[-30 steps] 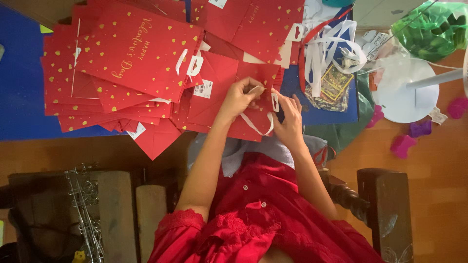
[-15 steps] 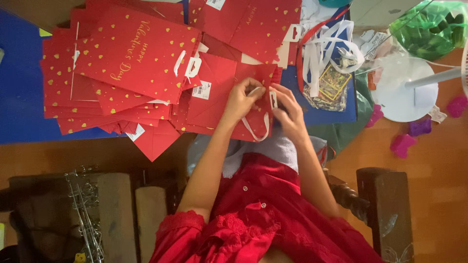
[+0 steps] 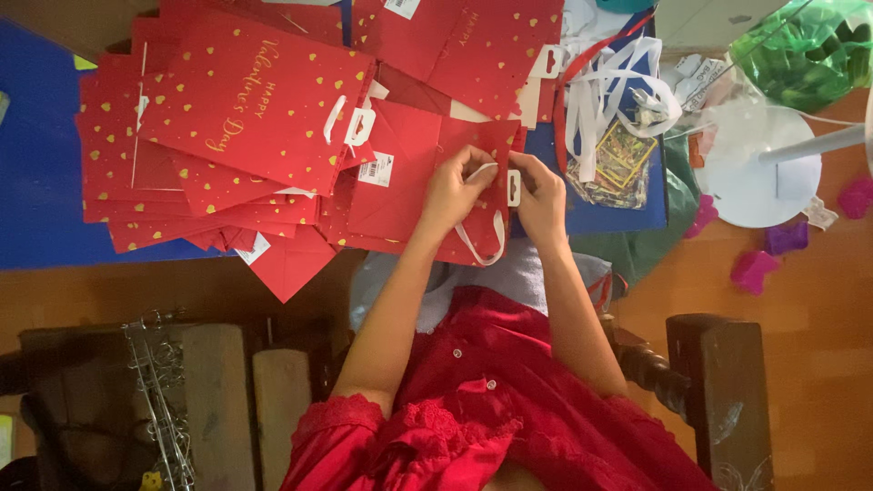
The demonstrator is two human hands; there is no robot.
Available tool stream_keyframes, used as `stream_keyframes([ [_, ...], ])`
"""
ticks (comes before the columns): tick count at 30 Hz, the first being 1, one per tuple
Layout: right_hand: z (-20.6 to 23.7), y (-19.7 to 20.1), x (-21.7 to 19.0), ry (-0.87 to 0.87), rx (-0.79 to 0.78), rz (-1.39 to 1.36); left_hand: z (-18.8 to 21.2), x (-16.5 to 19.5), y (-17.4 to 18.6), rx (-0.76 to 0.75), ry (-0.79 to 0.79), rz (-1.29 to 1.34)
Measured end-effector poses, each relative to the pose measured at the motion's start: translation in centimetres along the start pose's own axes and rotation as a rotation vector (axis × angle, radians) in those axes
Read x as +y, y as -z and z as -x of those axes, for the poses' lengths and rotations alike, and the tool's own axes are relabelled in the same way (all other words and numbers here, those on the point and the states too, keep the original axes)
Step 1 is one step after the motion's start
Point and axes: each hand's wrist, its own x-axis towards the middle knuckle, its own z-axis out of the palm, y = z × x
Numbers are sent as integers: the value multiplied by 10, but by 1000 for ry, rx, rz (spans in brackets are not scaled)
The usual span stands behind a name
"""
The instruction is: The person assembles red Valentine's Day gift bags by threading white and red ribbons through the bag handles and tying them. The person handles multiple bags and ribbons, working at a table with stacks of finished and unfinished bags.
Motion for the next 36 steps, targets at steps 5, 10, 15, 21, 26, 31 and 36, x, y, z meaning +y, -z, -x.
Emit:
stream_keyframes([
  [5, 4, -7, -8, 155, 122, 227, 1, 5, 0, 18, 16, -23],
  [10, 5, -9, -12, 280, 175, 366, 1, 10, -1, 46, -32, -121],
  [15, 9, -11, -15, 355, 197, 410, 4, 15, -5, 80, 28, -205],
  [21, 11, -11, -18, 327, 166, 412, 7, 25, -5, 95, -28, -230],
  [26, 12, -9, -20, 405, 150, 420, 12, 28, -3, -1, -73, -298],
  [31, 12, -11, -22, 395, 167, 415, 16, 20, -5, -6, -77, -263],
  [36, 12, -11, -23, 473, 217, 390, 15, 19, 0, -2, -134, -276],
])
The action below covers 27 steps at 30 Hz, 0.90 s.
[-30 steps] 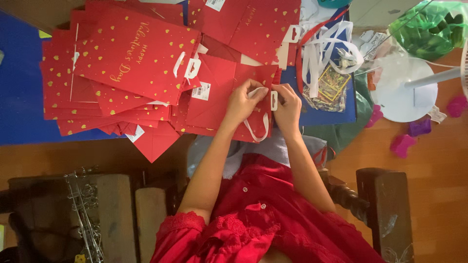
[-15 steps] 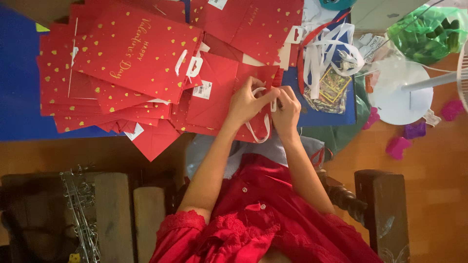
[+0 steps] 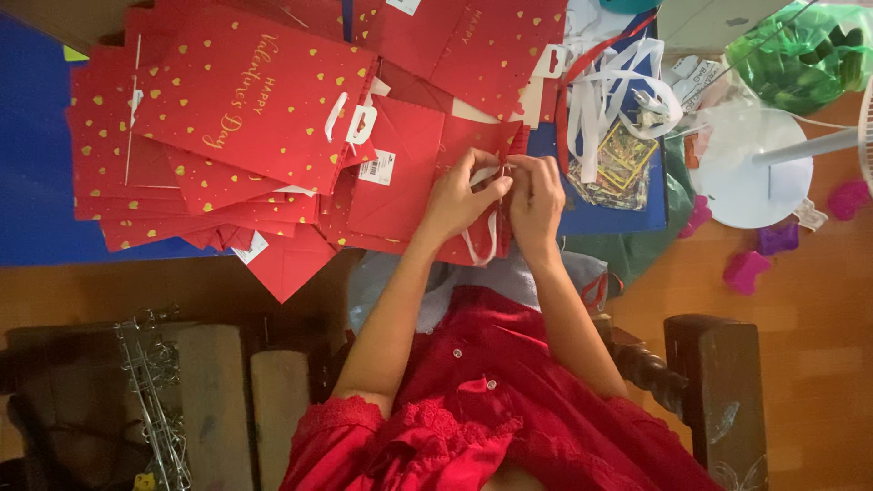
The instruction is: The person assembles red Valentine's Day gift bags by threading white and red ribbons through the bag handles and tying them. The person handles multiple bags and ribbons, working at a table with stacks of finished and unfinished bags.
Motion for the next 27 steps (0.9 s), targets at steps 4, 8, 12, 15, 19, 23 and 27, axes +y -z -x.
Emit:
stream_keyframes([
  [4, -4, 0, 0, -366, 80, -108, 1, 6, 3, -47, 118, 57],
  [8, -3, -2, -4, -227, 36, 9, 0, 11, 5, -42, 105, 31],
  [12, 0, -3, 1, -177, -71, 166, 0, 11, 5, -38, 91, 36],
  [15, 3, -5, 9, -121, -30, 154, 0, 8, 5, -56, 145, 40],
  [19, 4, -4, 18, -251, 111, -55, -1, 3, 3, -55, 99, 76],
  [23, 4, -4, 15, -238, 72, -39, -1, 0, 2, -61, 106, 95],
  [27, 10, -8, 15, -106, 6, 87, 0, 0, 2, -57, 99, 113],
])
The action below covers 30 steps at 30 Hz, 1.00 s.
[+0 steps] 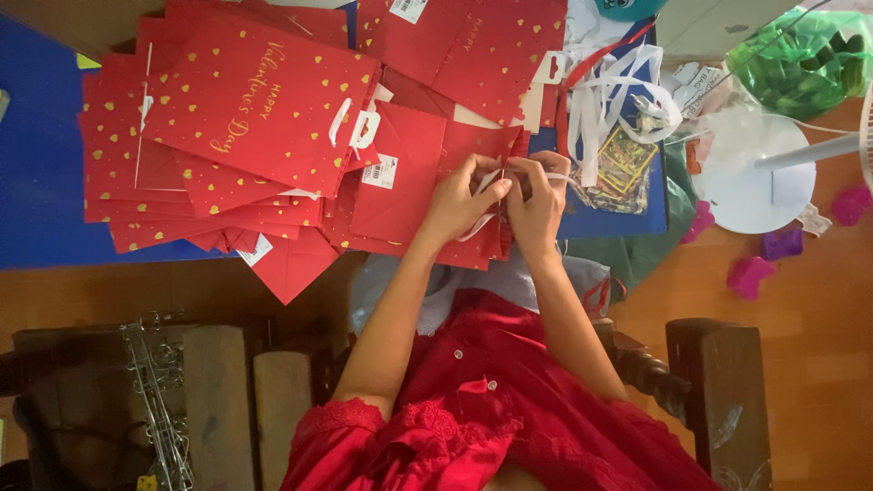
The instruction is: The person assembles red Valentine's Day gift bags by threading white and red ribbons through the bag handles and tying them. The person handles multiple bags and ribbons, working at a table with stacks of finished and unfinished bags.
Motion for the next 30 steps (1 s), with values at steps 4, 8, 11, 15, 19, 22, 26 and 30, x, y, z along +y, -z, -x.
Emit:
stream_keyframes([
  [4, -1, -2, 12, -29, -17, 110, 1, 2, -1, -4, 29, -41],
  [8, -5, 2, 12, -293, 44, -192, 1, 5, -1, -12, 27, -36],
  [11, -8, 7, -1, -346, 59, -277, 2, 7, 0, -12, 17, -29],
  [15, -9, 6, -13, 49, -1, -18, 2, 8, 0, -44, 45, 153],
  [19, -8, 3, -6, 11, 21, -1, 2, 8, 0, -14, 21, 45],
  [22, -8, 3, 1, -168, 69, -175, 2, 6, -1, -8, 13, -13],
  [26, -11, 7, -4, -337, 92, -285, 2, 4, -1, -2, 2, -10],
  [30, -10, 7, -17, 68, 48, 22, 3, 4, 0, -19, 26, 55],
])
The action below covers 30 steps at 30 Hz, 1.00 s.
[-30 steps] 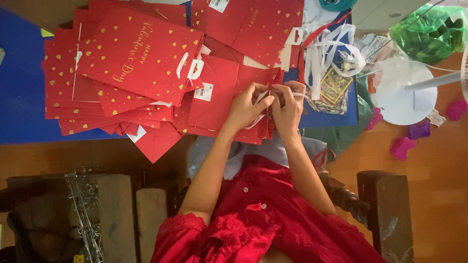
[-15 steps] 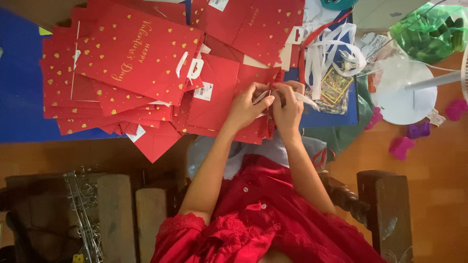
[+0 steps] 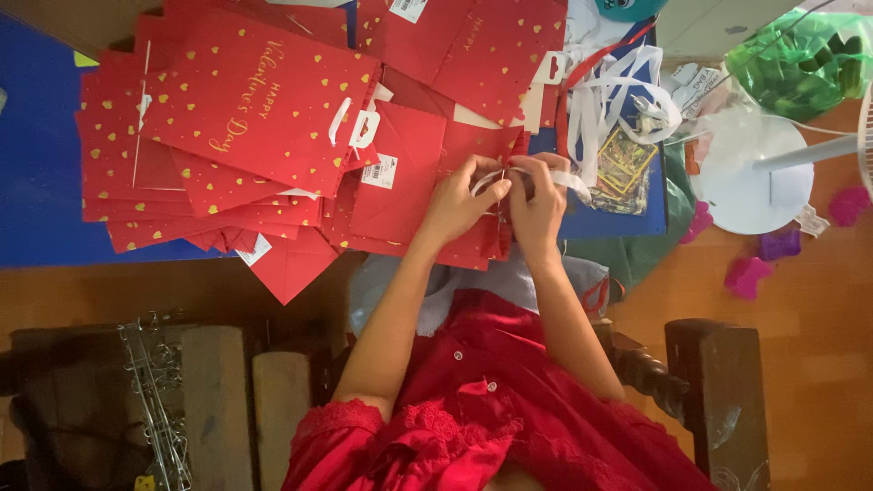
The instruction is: The person assembles red Valentine's Day gift bags by threading white and red ribbons through the bag handles and tying them. The person handles multiple bags and ribbons, working at a table with stacks of finished and unfinished bags.
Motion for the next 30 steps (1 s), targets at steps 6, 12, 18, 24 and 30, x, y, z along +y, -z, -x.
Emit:
stream_keyframes([
  [6, 4, -3, 11, -124, -50, -79, -1, 2, 1, 30, -70, -140],
  [12, 16, -8, 41, -412, 142, -503, -2, 1, -1, 9, -8, -117],
  [18, 17, -7, 44, -363, 267, -735, -4, -10, -4, 24, -84, 2],
  [24, 16, 6, 14, -435, 302, -822, -5, -41, -6, 126, -152, -142],
  [30, 12, 27, -18, -329, 300, -686, 2, -56, -13, 130, -157, 44],
])
